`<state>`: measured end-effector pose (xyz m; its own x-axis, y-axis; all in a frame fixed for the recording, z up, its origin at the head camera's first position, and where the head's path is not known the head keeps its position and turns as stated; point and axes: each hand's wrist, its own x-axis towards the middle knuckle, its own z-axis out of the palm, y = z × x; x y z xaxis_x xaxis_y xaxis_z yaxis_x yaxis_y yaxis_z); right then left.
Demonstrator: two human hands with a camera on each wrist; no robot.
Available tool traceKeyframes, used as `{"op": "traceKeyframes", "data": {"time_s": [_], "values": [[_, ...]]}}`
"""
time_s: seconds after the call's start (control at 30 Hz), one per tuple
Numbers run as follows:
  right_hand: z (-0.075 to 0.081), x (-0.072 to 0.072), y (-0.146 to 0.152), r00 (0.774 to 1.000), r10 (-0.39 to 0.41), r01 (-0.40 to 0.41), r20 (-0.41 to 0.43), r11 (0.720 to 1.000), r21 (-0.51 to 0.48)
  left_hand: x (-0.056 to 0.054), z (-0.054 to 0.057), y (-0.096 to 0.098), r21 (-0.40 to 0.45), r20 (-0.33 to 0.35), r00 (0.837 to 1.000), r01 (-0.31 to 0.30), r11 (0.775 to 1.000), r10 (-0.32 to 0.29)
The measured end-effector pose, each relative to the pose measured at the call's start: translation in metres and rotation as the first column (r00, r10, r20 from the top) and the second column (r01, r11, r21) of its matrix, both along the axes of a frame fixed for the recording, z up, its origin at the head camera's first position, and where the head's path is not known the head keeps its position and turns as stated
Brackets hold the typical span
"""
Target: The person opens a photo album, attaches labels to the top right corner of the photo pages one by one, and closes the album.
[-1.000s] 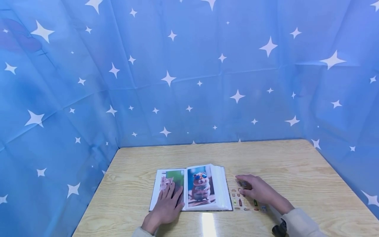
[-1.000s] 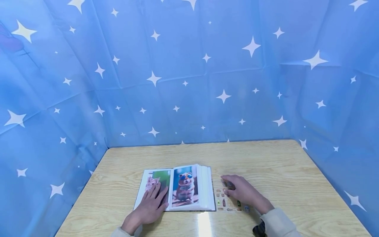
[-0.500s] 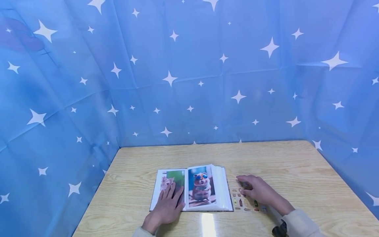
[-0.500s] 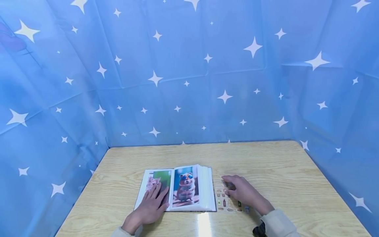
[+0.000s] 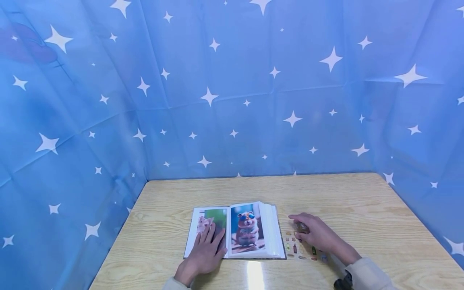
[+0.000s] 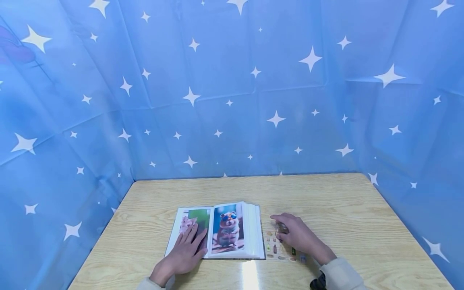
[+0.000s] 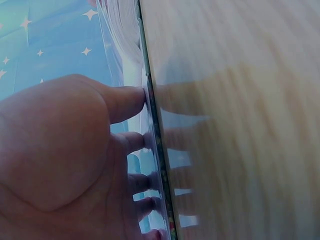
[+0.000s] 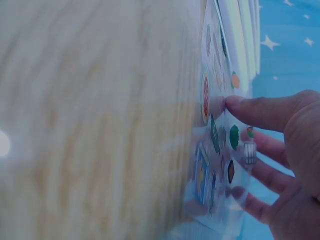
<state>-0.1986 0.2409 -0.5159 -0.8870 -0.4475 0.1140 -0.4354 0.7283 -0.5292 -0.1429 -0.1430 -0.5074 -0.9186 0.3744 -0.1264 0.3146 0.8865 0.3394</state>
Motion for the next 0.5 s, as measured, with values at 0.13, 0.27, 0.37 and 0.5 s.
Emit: {"op": "traceKeyframes", "data": {"time_s": [0.13, 0.27, 0.37, 0.5], "values": [[-0.0015, -0.0015, 0.0014, 0.999, 0.03, -0.031, -0.024, 0.999, -0.009, -0.0001, -0.0003, -0.0003, 0.0, 0.004, 1.0, -0.002, 1.0, 0.002], [-0.0015, -0.0033, 0.0021, 1.0, 0.014, -0.014, -0.022, 1.0, 0.006, -0.0006, 0.0002, 0.0001, 0.009, 0.009, 1.0, -0.002, 1.0, 0.002], [-0.0012, -0.0041, 0.0024, 1.0, 0.002, -0.002, -0.005, 1.0, 0.003, -0.0018, 0.0007, 0.0007, 0.026, 0.014, 1.0, -0.005, 1.0, 0.004], [-0.0024, -0.0049, 0.004, 1.0, 0.001, -0.001, 0.008, 1.0, -0.023, -0.004, 0.0006, 0.0012, 0.04, -0.011, 1.0, -0.011, 0.999, 0.011]]}}
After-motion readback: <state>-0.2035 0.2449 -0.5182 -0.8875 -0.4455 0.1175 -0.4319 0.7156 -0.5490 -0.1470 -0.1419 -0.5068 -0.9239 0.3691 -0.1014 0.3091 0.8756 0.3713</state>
